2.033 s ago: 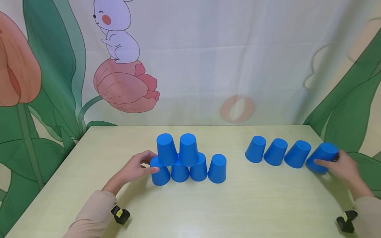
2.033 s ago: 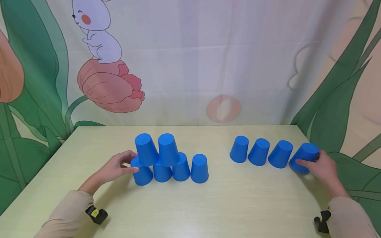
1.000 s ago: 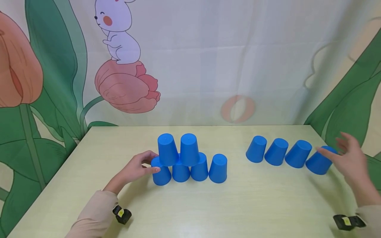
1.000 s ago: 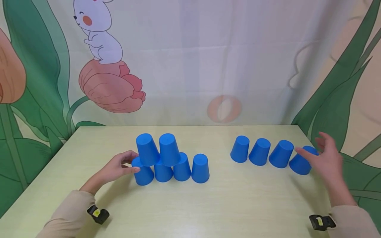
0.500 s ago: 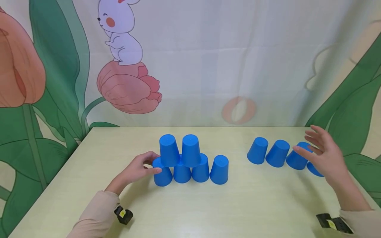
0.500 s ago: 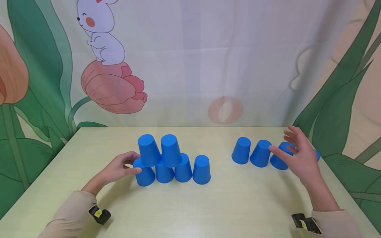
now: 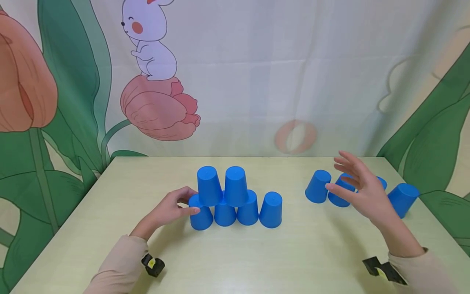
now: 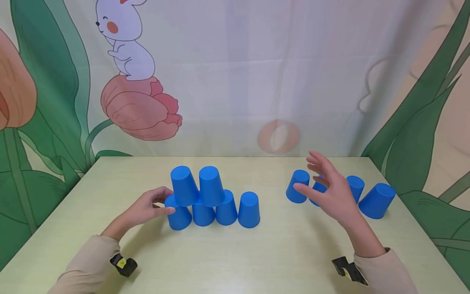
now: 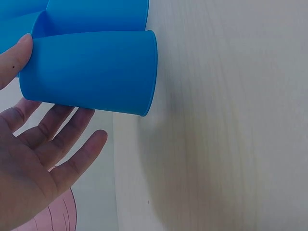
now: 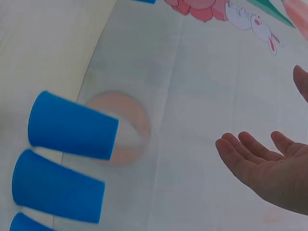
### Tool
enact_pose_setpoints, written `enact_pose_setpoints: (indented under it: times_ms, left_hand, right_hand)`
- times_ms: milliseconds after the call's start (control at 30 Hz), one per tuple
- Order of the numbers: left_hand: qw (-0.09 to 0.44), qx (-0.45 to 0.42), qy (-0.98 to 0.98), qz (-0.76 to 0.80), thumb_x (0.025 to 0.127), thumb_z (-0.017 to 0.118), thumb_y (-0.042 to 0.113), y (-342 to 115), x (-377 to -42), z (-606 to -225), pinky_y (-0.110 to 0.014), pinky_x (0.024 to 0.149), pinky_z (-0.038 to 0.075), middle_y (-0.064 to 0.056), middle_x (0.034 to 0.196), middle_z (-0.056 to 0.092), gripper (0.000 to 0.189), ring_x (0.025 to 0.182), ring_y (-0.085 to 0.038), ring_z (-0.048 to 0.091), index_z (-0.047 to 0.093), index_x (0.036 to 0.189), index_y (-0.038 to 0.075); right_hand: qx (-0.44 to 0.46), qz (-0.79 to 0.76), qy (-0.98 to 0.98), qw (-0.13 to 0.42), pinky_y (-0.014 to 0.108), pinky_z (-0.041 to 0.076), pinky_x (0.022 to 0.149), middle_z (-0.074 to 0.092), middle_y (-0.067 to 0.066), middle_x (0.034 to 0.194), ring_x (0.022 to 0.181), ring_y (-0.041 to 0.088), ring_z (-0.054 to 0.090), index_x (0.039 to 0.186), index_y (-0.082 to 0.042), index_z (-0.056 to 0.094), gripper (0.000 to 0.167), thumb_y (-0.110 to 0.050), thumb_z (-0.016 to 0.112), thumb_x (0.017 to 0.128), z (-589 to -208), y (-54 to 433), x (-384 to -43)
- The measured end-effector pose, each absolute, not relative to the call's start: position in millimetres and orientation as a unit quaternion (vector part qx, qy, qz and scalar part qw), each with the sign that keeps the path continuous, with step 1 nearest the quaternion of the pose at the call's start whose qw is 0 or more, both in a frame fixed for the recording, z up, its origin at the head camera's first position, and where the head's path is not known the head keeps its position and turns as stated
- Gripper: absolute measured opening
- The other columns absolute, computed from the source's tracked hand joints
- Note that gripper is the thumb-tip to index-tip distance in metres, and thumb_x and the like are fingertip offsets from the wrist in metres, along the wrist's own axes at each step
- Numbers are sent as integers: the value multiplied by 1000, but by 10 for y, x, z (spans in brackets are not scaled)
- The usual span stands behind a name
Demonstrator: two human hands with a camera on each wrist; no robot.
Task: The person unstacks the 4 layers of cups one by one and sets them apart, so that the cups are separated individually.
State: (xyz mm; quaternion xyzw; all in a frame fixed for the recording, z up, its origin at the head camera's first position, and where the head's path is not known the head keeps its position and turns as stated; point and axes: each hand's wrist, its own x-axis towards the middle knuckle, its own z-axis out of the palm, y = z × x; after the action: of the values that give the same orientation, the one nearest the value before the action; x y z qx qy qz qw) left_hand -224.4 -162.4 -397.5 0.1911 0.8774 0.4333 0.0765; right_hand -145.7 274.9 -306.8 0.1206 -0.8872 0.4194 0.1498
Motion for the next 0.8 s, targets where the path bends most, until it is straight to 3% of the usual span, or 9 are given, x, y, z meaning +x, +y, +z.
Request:
enact_pose_setpoints:
  times_ms: [167, 233, 800]
  left_hand:
    - [79, 191, 875, 437, 81, 70, 26, -1627, -2237, -3980, -43, 79, 48, -9, 104, 60, 44, 97, -27, 56, 54, 114, 3]
    - [79, 190, 875, 438, 81, 70, 26, -1627, -2232, -3975, -43, 79, 48, -9, 104, 60, 44, 97, -27, 56, 54, 114, 3]
    - [82, 189, 876, 436, 81, 70, 26, -1620, -2229, -3951, -43, 79, 48, -9, 104, 60, 44, 97, -27, 56, 54, 114, 3]
  right_hand:
    - [148, 431, -881, 130, 48, 39, 93, 41, 17, 136, 121, 35, 41, 144, -16, 23, 75, -20, 67, 84, -3077, 2544, -1534]
    - [165, 437, -875, 124, 54, 37, 92, 42, 18, 134, 121, 35, 41, 143, -15, 25, 74, -18, 67, 83, -3093, 2461, -1567]
    - [263, 444, -853, 74, 47, 40, 93, 47, 12, 133, 119, 29, 46, 140, -15, 33, 73, -19, 72, 78, -3290, 1791, -1846]
